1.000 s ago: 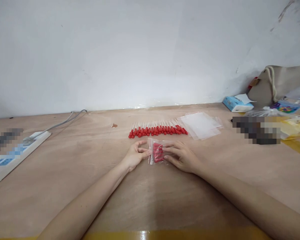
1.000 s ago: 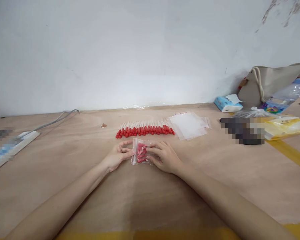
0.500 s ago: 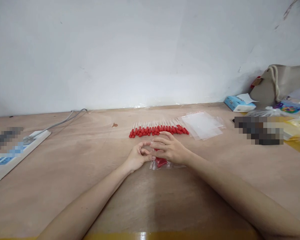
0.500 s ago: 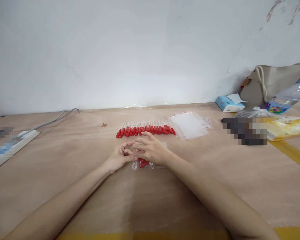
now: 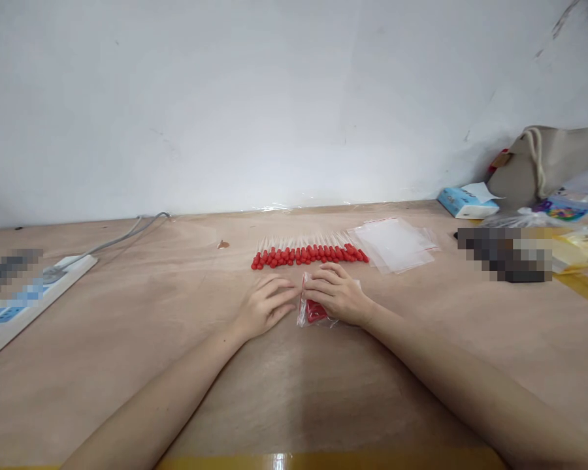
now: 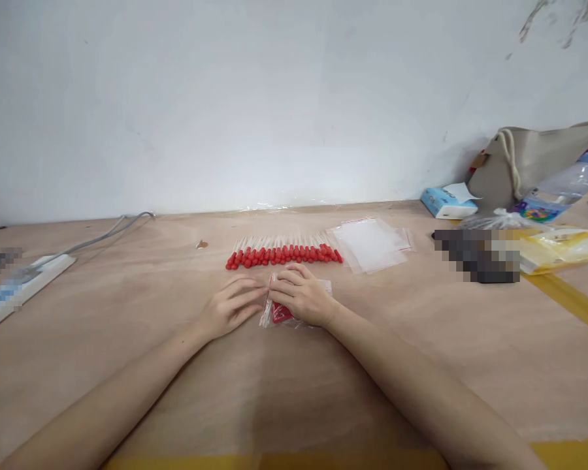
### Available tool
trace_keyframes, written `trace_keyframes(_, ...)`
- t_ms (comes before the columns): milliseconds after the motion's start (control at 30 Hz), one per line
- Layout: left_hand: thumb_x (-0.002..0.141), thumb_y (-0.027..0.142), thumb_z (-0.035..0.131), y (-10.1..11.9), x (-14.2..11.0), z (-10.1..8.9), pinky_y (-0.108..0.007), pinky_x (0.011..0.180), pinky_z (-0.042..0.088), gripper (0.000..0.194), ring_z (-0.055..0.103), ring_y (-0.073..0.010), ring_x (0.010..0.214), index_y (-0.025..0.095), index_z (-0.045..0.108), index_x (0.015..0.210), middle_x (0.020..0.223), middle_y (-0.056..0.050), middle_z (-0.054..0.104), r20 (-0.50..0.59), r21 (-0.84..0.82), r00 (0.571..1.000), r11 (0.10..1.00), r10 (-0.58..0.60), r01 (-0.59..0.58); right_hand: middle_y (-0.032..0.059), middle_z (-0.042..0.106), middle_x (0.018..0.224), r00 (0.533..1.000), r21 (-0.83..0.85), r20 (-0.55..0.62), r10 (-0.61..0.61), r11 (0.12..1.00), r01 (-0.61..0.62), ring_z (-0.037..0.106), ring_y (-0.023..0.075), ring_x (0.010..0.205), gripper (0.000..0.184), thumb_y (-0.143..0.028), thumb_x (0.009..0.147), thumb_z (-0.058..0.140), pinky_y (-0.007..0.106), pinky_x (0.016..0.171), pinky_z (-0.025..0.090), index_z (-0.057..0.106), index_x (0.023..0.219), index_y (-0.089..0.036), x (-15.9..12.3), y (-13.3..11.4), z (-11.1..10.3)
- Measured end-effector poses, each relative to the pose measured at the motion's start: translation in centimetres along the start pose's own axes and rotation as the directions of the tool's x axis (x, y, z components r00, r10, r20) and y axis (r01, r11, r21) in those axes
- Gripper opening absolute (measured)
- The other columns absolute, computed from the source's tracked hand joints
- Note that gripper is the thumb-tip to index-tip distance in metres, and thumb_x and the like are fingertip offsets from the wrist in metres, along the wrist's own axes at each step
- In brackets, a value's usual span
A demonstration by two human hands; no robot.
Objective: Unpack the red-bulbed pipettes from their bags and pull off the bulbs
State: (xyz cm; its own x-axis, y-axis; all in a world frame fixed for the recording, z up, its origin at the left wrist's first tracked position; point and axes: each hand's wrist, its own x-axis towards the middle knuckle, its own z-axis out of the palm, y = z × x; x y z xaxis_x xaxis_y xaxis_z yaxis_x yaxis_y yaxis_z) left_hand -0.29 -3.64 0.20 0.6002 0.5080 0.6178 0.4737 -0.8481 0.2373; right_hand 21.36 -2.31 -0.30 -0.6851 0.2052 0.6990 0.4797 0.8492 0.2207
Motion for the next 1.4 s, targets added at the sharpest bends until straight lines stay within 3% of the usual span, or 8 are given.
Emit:
trace_keyframes(67, 0.075, 0.021, 0.061, -0.2, 0.2, 0.1, -0.034, 0.079, 0.044, 0.025, 0.053, -0.0172, 0.092, 0.022, 0.059, 0.101, 0.093, -0.003, 0.063, -0.063, 0.180, 0.980, 0.968, 0.187, -0.173, -0.0016, 0.065, 0.095, 1.000, 0.012, -0.007, 0.017, 1.000, -0.017, 0.050, 0.0139, 0.092, 0.017, -0.014, 0.085, 0.045, 0.037, 0.093, 0.033, 0.059, 0.092, -0.021, 0.0, 0.0, 0.2)
trace_keyframes(233, 0.073, 0.014, 0.064, -0.1, 1.1, 0.7, -0.030, 0.069, 0.043, 0.013, 0.053, -0.0126, 0.073, 0.020, 0.060, 0.085, 0.074, 0.002, 0.065, -0.145, 0.404, 0.905, 0.859, 0.400, -0.315, -0.0026, 0.066, 0.092, 0.999, 0.042, -0.006, 0.036, 0.999, -0.035, 0.050, 0.0133, 0.089, 0.018, -0.014, 0.085, 0.044, 0.036, 0.090, 0.033, 0.060, 0.090, -0.022, 0.3, -0.1, 0.3)
trace_keyframes(467, 0.078, 0.009, 0.056, -0.3, 1.8, 0.3, -0.030, 0.072, 0.043, 0.007, 0.056, -0.0116, 0.077, 0.016, 0.057, 0.076, 0.078, 0.002, 0.064, 0.078, 0.510, 0.808, 0.672, 0.585, -0.536, -0.0019, 0.065, 0.092, 0.999, 0.035, 0.049, 0.013, 0.999, -0.015, 0.048, 0.0131, 0.089, 0.018, -0.012, 0.085, 0.042, 0.036, 0.091, 0.031, 0.059, 0.084, -0.020, 0.2, 0.0, 0.3)
trace_keyframes(633, 0.084, 0.009, 0.048, -0.5, 1.8, 0.4, -0.028, 0.077, 0.042, 0.013, 0.055, -0.0087, 0.081, 0.018, 0.053, 0.075, 0.080, 0.004, 0.061, 0.163, 0.523, 0.800, 0.637, 0.577, -0.566, -0.0017, 0.063, 0.095, 0.992, 0.044, 0.127, -0.029, 0.999, 0.024, 0.047, 0.0138, 0.092, 0.018, -0.012, 0.085, 0.041, 0.036, 0.096, 0.028, 0.057, 0.081, -0.019, 0.2, 0.3, 0.4)
trace_keyframes(967, 0.083, 0.011, 0.050, -0.4, 1.9, 0.5, -0.028, 0.076, 0.041, 0.015, 0.052, -0.0097, 0.079, 0.017, 0.051, 0.069, 0.070, 0.004, 0.056, 0.160, 0.457, 0.824, 0.699, 0.544, -0.550, 0.0013, 0.062, 0.093, 0.981, 0.128, 0.184, -0.064, 0.991, 0.041, 0.047, 0.0145, 0.091, 0.018, -0.011, 0.085, 0.040, 0.031, 0.087, 0.034, 0.055, 0.077, -0.018, 0.2, 0.4, 0.6)
trace_keyframes(1133, 0.081, 0.011, 0.053, -0.4, 1.3, -0.1, -0.031, 0.073, 0.042, 0.008, 0.054, -0.0120, 0.081, 0.018, 0.057, 0.080, 0.079, 0.002, 0.063, 0.043, 0.428, 0.806, 0.718, 0.590, -0.549, 0.0028, 0.062, 0.093, 0.983, 0.156, 0.182, -0.019, 0.988, -0.010, 0.049, 0.0142, 0.085, 0.016, -0.015, 0.086, 0.040, 0.031, 0.083, 0.033, 0.056, 0.084, -0.018, 0.2, 0.4, 0.4)
trace_keyframes(1300, 0.080, 0.011, 0.054, 0.1, 1.0, -0.2, -0.028, 0.072, 0.043, 0.010, 0.056, -0.0097, 0.077, 0.019, 0.059, 0.082, 0.073, 0.004, 0.063, 0.047, 0.430, 0.805, 0.716, 0.591, -0.551, 0.0036, 0.062, 0.095, 0.972, 0.202, 0.228, 0.050, 0.975, -0.098, 0.049, 0.0137, 0.084, 0.019, -0.014, 0.086, 0.039, 0.032, 0.082, 0.030, 0.058, 0.087, -0.018, 0.5, 0.5, -0.2)
trace_keyframes(1400, 0.080, 0.011, 0.054, 0.1, 1.0, -0.2, -0.029, 0.073, 0.042, 0.010, 0.056, -0.0095, 0.079, 0.019, 0.059, 0.083, 0.073, 0.003, 0.064, 0.029, 0.434, 0.815, 0.727, 0.579, -0.532, 0.0031, 0.061, 0.098, 0.949, 0.285, 0.300, 0.094, 0.941, -0.183, 0.049, 0.0144, 0.092, 0.018, -0.024, 0.086, 0.044, 0.033, 0.085, 0.028, 0.059, 0.095, -0.021, 0.7, 0.2, -1.0)
